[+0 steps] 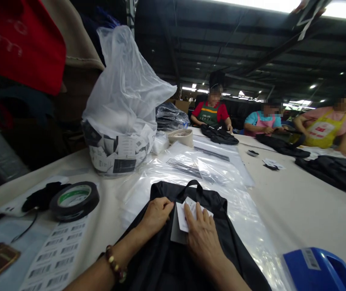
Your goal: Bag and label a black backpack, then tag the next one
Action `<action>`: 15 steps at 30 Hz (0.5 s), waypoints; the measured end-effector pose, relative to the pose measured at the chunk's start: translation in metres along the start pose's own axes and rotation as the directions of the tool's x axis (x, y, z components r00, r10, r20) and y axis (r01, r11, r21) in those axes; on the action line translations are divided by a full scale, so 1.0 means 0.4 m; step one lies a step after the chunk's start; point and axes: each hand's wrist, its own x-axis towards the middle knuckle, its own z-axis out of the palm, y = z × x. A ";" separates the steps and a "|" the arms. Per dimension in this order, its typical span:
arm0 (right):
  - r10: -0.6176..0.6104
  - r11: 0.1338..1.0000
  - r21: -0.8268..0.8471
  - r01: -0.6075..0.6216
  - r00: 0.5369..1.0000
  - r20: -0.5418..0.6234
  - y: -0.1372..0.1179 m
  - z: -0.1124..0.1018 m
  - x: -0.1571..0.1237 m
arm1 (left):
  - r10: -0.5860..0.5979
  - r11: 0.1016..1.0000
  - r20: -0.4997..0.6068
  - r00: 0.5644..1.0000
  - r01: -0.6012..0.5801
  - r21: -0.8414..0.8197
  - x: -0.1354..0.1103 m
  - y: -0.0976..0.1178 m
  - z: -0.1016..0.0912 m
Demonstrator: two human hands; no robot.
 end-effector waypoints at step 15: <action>0.177 0.898 0.353 -0.263 0.949 0.260 0.121 -0.080 0.052 | -0.154 0.945 0.064 0.986 0.128 0.300 -0.062 0.063 0.041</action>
